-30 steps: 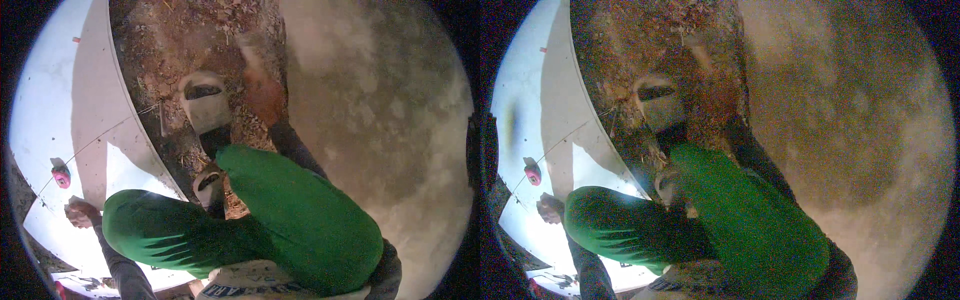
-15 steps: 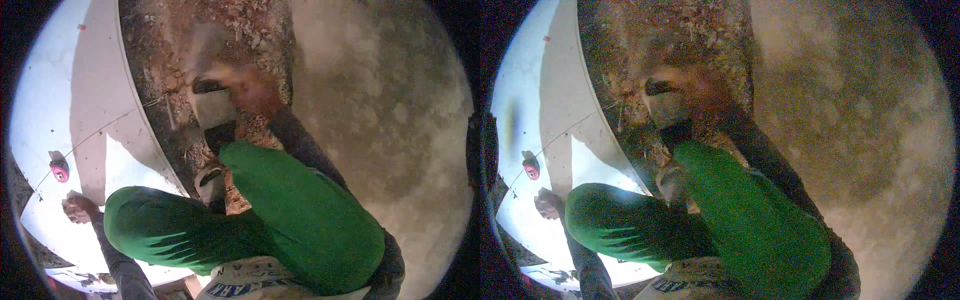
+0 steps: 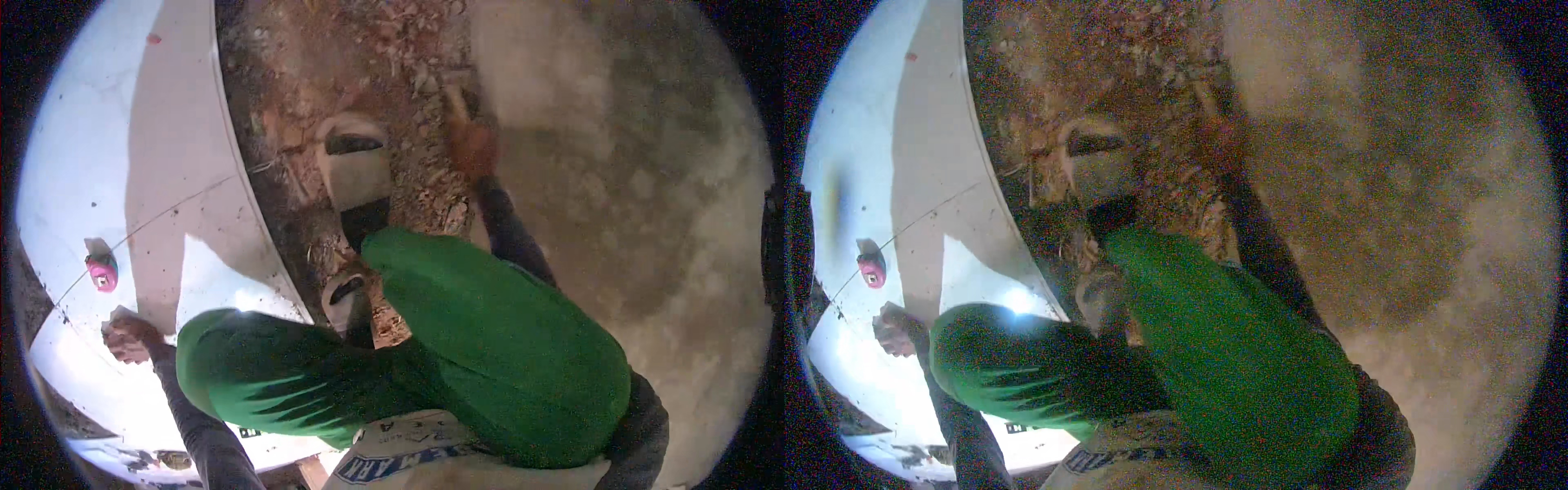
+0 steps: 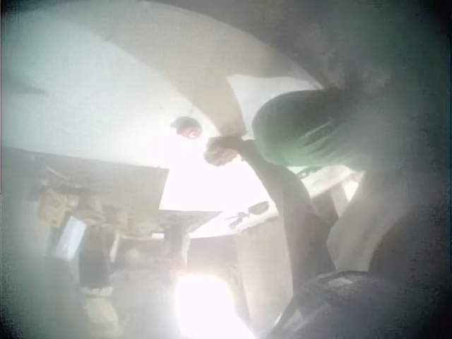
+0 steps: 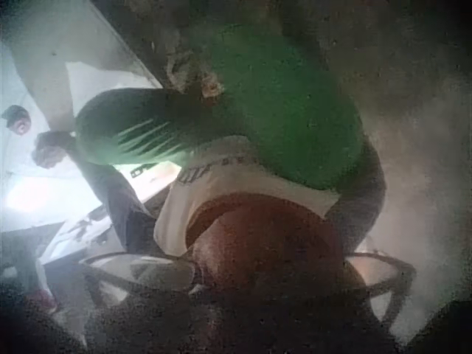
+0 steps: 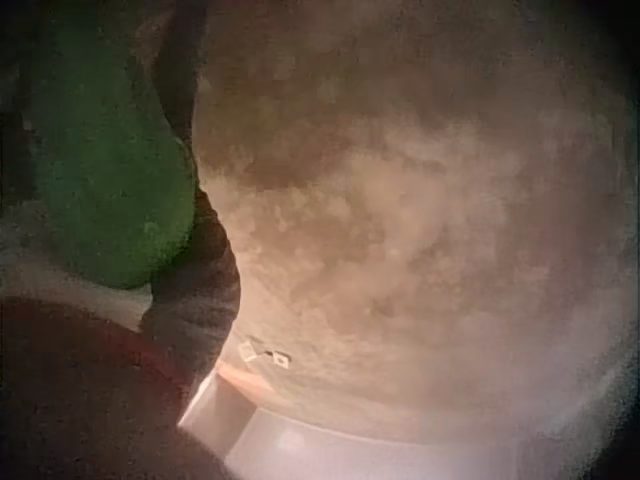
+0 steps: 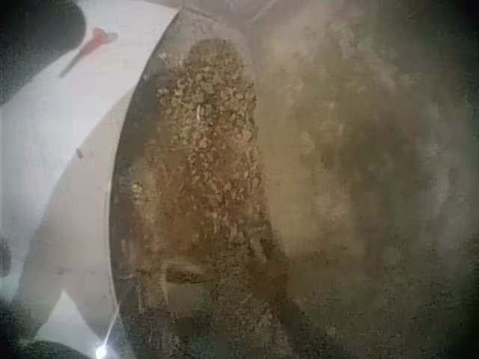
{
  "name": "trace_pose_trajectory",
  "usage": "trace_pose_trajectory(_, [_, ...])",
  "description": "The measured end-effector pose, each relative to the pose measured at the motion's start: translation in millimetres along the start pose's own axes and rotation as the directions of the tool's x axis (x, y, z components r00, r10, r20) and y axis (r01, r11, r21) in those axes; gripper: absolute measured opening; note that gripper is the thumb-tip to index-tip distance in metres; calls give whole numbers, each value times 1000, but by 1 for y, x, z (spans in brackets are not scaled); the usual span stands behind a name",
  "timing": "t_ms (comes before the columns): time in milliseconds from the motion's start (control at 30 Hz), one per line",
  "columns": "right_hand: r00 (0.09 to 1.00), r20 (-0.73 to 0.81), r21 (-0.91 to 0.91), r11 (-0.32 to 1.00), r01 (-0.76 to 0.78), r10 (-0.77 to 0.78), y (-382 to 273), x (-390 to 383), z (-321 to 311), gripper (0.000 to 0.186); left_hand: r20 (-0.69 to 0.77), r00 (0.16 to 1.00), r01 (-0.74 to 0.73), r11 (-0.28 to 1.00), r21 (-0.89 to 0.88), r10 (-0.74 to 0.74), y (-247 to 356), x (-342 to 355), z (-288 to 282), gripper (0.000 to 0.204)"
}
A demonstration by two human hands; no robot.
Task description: The person measures the dirt ground next to laid floor tiles using a measuring tape, then hammers the dirt floor using a hammer before measuring and hammering the ground again.
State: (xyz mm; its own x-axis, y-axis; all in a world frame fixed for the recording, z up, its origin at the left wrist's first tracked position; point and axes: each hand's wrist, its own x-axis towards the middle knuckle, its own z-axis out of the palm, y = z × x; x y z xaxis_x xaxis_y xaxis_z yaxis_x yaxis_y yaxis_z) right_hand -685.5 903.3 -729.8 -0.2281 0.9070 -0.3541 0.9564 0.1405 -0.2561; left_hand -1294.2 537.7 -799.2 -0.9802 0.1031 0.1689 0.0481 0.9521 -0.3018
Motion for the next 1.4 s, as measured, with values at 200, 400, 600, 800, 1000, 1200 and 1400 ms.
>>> trace_pose_trajectory(200, [916,-211,-67,940,333,-340,-79,-3,48,41,-112,984,-152,984,-95,141,-40,16,29,70])
trace_pose_trajectory(400, [986,-119,-10,993,-120,118,-8,-17,19,42,-57,996,-79,984,-159,70,-13,-10,25,76])
trace_pose_trajectory(600, [940,-159,-26,953,301,-302,-65,-19,47,43,-127,990,-74,996,-47,67,-43,29,30,73])
trace_pose_trajectory(800, [955,-80,47,958,-283,286,6,-25,18,43,-205,962,-197,979,-61,181,-49,24,56,68])
trace_pose_trajectory(1000, [987,-159,96,995,6,9,-85,18,-12,44,-128,991,-72,969,-236,42,-26,8,37,75])
trace_pose_trajectory(1200, [960,-155,189,946,262,-235,-161,56,-43,42,-100,995,14,988,-156,-30,-48,21,44,72])
trace_pose_trajectory(1400, [946,-324,107,992,73,-35,7,112,-35,40,-128,990,-87,981,-175,65,-16,-7,35,73])
